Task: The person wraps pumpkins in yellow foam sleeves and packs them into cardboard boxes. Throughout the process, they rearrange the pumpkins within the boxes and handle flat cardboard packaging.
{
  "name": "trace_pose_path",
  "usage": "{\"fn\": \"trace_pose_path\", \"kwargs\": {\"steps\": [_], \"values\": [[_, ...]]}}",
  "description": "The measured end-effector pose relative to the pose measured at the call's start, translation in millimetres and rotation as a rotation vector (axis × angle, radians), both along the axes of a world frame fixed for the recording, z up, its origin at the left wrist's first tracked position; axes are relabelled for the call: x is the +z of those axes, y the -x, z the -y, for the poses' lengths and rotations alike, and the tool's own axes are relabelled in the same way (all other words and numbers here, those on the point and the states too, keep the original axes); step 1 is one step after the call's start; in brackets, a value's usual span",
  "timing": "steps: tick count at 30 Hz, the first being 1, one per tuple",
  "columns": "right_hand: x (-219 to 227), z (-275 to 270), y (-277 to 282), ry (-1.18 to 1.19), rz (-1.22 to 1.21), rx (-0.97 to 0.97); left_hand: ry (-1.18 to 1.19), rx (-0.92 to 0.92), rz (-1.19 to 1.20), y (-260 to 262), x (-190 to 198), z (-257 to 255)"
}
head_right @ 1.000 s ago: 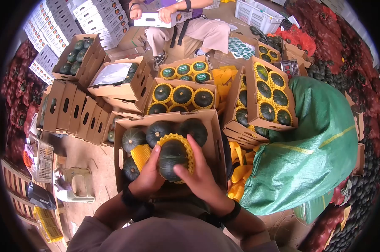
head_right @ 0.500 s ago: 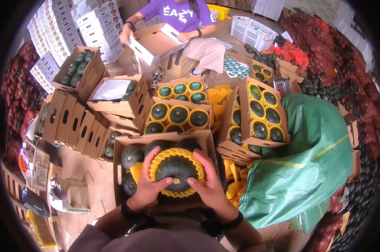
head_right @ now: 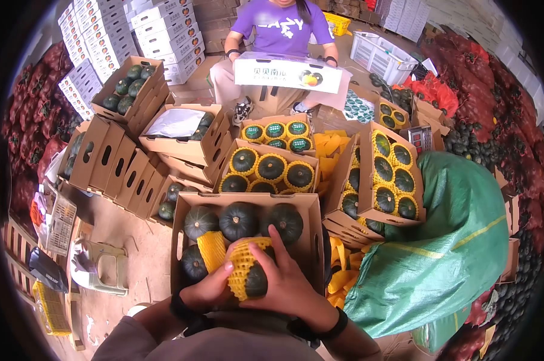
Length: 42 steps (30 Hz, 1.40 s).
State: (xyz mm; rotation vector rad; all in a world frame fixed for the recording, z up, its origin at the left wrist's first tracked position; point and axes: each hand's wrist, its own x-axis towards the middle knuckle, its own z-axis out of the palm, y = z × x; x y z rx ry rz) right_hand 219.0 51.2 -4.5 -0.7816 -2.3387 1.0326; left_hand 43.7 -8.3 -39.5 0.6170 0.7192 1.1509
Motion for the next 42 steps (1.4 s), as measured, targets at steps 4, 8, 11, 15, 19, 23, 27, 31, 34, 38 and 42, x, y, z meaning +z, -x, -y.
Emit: {"fn": "trace_pose_path", "kwargs": {"steps": [4,8,11,15,19,23,27,31,34,38,42], "values": [[-19,-16,-28,0.635,-0.407,0.088,-0.09,-0.259,-0.472,32,37,7],[-24,-14,-36,0.005,0.327,-0.035,-0.212,0.363,-1.654,50,13,21],[-45,2,-23,-0.185,0.77,-0.128,-0.124,0.297,-1.771,53,3,20],[-38,2,-25,-0.251,0.583,-0.195,-0.015,0.296,-0.763,50,-5,23],[-24,2,-21,0.368,-0.23,-0.261,-0.302,0.048,-0.74,47,3,19],[-22,15,-15,0.875,-0.407,-0.106,-0.585,0.08,-1.223,11,41,0],[-10,9,-37,1.098,-0.284,0.127,-0.727,-0.111,-1.542,15,58,-14],[-15,4,-23,0.547,-0.263,-0.044,-0.854,0.052,-1.506,-16,62,-18],[-3,-3,-1,0.668,-0.991,-0.65,-0.897,0.419,-1.435,-36,77,-29],[-25,4,6,0.419,-1.054,-0.633,-0.597,0.11,-0.671,-37,39,-32],[-35,-22,-27,0.761,-0.888,-0.654,-0.254,-0.266,-0.175,-15,28,-37]]}}
